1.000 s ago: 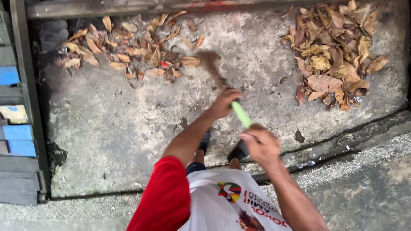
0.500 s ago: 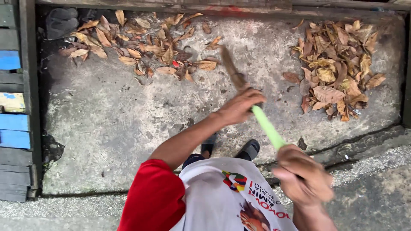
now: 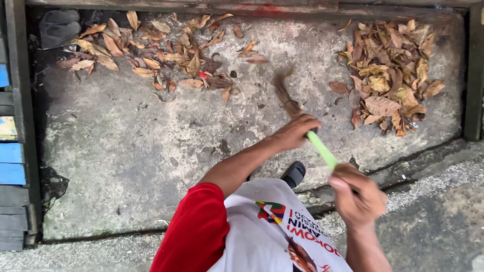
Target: Sweeping dry leaves into piles on a concrete outdoor surface using a broom.
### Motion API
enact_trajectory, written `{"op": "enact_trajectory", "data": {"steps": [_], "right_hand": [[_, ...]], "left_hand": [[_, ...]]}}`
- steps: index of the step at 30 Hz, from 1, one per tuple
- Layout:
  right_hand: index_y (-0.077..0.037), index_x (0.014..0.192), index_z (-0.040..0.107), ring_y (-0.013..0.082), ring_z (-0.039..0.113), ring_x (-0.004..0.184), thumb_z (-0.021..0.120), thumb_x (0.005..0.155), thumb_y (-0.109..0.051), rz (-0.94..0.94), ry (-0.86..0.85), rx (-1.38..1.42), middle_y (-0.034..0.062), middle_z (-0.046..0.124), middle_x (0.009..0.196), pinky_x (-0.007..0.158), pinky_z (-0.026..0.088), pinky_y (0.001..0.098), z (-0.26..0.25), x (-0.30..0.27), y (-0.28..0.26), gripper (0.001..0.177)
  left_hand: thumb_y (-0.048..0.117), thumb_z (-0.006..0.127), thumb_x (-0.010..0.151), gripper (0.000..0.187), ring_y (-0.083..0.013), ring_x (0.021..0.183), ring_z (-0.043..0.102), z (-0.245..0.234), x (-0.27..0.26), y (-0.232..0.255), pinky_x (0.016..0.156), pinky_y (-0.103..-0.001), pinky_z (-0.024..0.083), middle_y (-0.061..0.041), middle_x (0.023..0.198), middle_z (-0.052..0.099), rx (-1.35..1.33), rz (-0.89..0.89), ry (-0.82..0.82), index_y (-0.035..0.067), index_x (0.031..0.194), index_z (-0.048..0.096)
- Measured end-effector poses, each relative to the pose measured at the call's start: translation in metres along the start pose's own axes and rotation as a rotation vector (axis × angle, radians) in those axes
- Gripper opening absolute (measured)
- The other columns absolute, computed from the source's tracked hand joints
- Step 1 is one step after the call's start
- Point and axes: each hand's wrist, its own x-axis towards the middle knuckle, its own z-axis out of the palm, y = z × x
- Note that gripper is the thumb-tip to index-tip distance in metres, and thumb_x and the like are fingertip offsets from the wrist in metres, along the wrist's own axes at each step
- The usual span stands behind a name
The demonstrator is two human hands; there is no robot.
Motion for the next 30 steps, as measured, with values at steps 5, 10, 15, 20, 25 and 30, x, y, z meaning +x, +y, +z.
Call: {"op": "enact_trajectory", "data": {"steps": [5,10,15,20,25,30], "right_hand": [[0.002,0.075,0.057,0.0156,0.053,0.048,0.068,0.087,-0.006,0.045,-0.02,0.068,0.0097,0.057,0.059,0.063,0.057,0.0409,-0.015,0.021,-0.055,0.018],[0.0,0.062,0.061,0.0156,0.046,0.041,0.07,0.086,-0.006,0.034,-0.206,0.22,0.0066,0.054,0.053,0.05,0.052,0.0382,0.025,0.063,-0.066,0.026],[0.005,0.082,0.067,0.0149,0.039,0.037,0.074,0.088,0.003,-0.085,-0.097,0.27,0.0074,0.052,0.051,0.041,0.041,0.0322,0.102,0.068,-0.028,0.01],[0.008,0.08,0.067,0.0192,0.042,0.039,0.075,0.088,0.005,-0.047,-0.077,0.234,0.0127,0.057,0.055,0.04,0.039,0.0358,0.088,0.027,0.017,0.011],[0.012,0.084,0.067,0.0197,0.047,0.043,0.072,0.09,0.007,0.001,-0.023,0.115,0.0159,0.061,0.06,0.048,0.046,0.0405,0.008,0.016,0.009,0.009],[-0.008,0.087,0.054,0.0041,0.048,0.046,0.056,0.096,0.0,0.055,0.019,0.109,-0.0005,0.058,0.057,0.053,0.053,0.0282,-0.032,0.022,-0.04,0.013]], "left_hand": [[-0.004,0.085,0.069,0.066,-0.0313,0.131,0.055,-0.065,0.021,0.092,0.123,-0.053,0.028,-0.01,0.125,0.065,0.139,0.004,-0.069,0.017,0.126,0.06],[-0.005,0.084,0.071,0.067,-0.0326,0.131,0.051,-0.163,-0.027,0.114,0.124,-0.05,0.026,-0.011,0.126,0.064,0.154,-0.095,-0.074,0.017,0.13,0.062],[0.0,0.085,0.065,0.064,-0.033,0.129,0.056,-0.204,-0.104,0.053,0.119,-0.049,0.035,-0.01,0.123,0.065,0.313,-0.254,0.078,0.016,0.123,0.065],[-0.001,0.086,0.063,0.065,-0.0346,0.126,0.057,-0.124,-0.1,-0.009,0.116,-0.048,0.037,-0.009,0.122,0.064,0.182,-0.265,0.096,0.019,0.121,0.066],[0.0,0.088,0.066,0.067,-0.0342,0.128,0.058,-0.052,-0.009,0.02,0.118,-0.048,0.037,-0.011,0.125,0.066,0.065,-0.147,-0.02,0.019,0.125,0.064],[-0.001,0.078,0.076,0.04,-0.0186,0.108,0.056,-0.087,0.042,0.137,0.107,-0.039,0.044,0.002,0.113,0.066,0.234,-0.039,-0.021,0.017,0.109,0.065]]}}
